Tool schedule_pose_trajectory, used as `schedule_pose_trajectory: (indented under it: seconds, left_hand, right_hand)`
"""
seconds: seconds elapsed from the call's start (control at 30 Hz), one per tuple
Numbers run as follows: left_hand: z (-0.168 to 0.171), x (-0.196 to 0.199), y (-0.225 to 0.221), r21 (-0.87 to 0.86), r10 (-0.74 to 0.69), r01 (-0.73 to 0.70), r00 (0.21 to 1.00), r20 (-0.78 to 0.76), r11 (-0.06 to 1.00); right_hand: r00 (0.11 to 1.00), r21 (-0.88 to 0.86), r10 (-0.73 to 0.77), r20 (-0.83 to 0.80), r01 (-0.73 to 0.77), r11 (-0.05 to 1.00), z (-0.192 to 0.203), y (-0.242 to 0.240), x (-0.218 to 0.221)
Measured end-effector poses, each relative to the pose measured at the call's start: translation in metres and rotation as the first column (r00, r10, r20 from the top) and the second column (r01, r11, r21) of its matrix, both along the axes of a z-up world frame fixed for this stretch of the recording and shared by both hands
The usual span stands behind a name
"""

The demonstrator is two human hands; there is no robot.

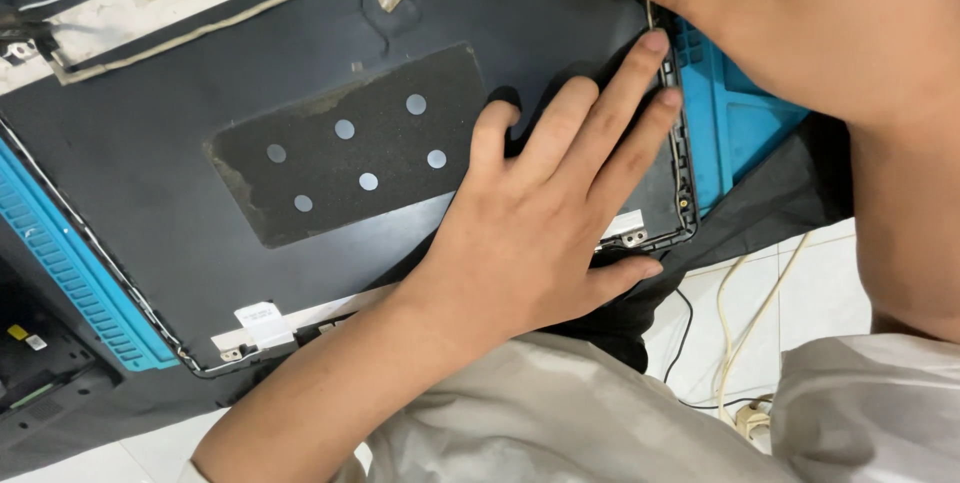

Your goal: Routing thin display or antenna wires into the plastic guides along the edge of a laptop screen lid.

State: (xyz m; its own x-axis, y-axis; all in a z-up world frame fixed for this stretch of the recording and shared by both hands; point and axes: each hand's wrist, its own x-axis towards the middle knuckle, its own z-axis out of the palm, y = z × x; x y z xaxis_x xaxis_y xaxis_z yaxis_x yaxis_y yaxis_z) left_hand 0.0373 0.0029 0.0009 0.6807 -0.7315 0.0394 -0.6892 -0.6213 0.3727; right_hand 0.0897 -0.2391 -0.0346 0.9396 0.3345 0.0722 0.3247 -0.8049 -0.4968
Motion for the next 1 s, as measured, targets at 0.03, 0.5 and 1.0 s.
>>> schedule_pose_trajectory:
  seconds: [0.03,0.5,1.0]
  left_hand:
    - [0.0,0.0,0.0,0.013,0.006,-0.006,1.0,-0.022,1.0]
    - [0.002,0.003,-0.001,-0.009,0.062,-0.062,0.998,0.031,0.998]
    - [0.004,0.006,0.002,-0.117,0.029,-0.039,0.996,-0.086,0.992]
  right_hand:
    - [1.0,0.01,0.019,0.011,-0.019,1.0,-0.004,-0.003,-0.001]
    - [0.984,-0.016,-0.114,-0.136,0.113,0.994,0.008,0.007,0.002]
    - [0.985,-0.07,0.094,0.143,-0.084,0.994,-0.013,-0.011,-0.001]
